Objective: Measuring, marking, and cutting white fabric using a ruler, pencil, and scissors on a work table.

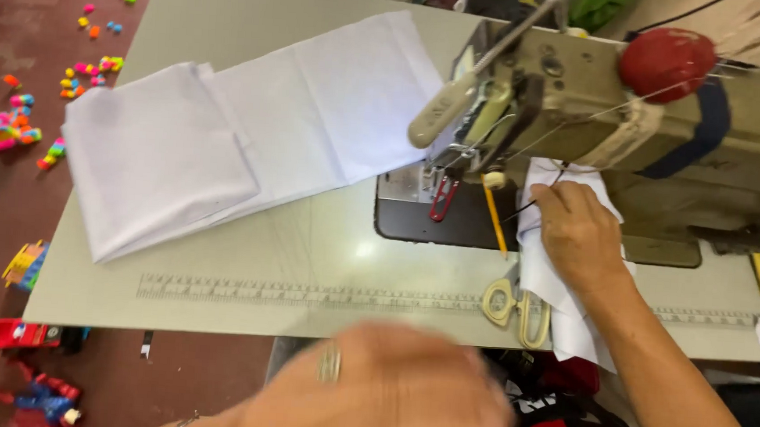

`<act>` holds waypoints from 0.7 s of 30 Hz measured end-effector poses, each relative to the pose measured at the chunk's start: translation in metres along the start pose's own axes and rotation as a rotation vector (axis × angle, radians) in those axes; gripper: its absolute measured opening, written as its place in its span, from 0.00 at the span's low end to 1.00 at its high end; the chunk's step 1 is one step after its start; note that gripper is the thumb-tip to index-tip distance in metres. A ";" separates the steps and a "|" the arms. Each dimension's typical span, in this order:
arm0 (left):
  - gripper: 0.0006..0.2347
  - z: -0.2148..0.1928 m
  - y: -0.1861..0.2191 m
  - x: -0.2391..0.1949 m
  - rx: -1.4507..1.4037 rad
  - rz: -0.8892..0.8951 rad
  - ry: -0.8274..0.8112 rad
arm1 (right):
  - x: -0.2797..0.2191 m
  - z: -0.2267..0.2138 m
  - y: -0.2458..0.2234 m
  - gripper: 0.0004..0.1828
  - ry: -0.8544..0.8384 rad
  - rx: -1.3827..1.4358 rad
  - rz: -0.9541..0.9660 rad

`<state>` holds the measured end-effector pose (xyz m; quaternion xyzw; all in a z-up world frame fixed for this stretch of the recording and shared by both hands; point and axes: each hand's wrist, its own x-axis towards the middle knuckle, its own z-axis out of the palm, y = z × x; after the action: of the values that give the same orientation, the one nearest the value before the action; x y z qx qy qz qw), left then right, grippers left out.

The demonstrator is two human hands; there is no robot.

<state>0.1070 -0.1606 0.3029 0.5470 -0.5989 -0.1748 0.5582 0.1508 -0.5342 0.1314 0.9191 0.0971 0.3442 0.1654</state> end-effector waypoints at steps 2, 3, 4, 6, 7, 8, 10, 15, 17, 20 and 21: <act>0.12 0.009 -0.027 -0.015 0.244 0.007 0.147 | -0.002 -0.001 0.006 0.15 -0.001 -0.020 -0.033; 0.13 0.013 -0.040 -0.024 0.501 0.010 0.315 | 0.001 0.001 0.007 0.21 0.009 -0.025 -0.084; 0.13 0.018 -0.061 -0.031 0.499 0.012 0.314 | 0.000 -0.005 0.009 0.21 0.008 -0.027 -0.083; 0.13 0.027 -0.100 -0.048 0.622 -0.131 0.249 | 0.001 -0.015 0.012 0.21 -0.009 -0.092 -0.178; 0.13 0.028 -0.108 -0.052 0.622 -0.133 0.249 | -0.001 -0.017 0.015 0.21 -0.009 -0.090 -0.179; 0.13 0.030 -0.116 -0.057 0.655 -0.179 0.223 | -0.003 -0.019 0.018 0.25 -0.005 -0.060 -0.201; 0.12 0.033 -0.129 -0.064 0.682 -0.226 0.192 | -0.007 -0.029 0.021 0.28 -0.008 -0.030 -0.219; 0.12 0.033 -0.141 -0.067 0.719 -0.241 0.197 | 0.001 -0.070 0.019 0.15 0.057 0.034 -0.296; 0.12 0.033 -0.140 -0.065 0.704 -0.240 0.215 | 0.002 -0.092 0.015 0.17 0.044 0.055 -0.313; 0.17 0.032 -0.130 -0.058 0.651 -0.242 0.278 | 0.008 -0.135 0.000 0.12 0.044 0.182 -0.302; 0.23 0.032 -0.125 -0.055 0.616 -0.250 0.327 | 0.011 -0.150 -0.006 0.05 0.060 0.292 -0.277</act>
<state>0.1251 -0.1688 0.1641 0.7790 -0.4547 0.0365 0.4302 0.0588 -0.4894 0.2421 0.9006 0.2762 0.3276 0.0730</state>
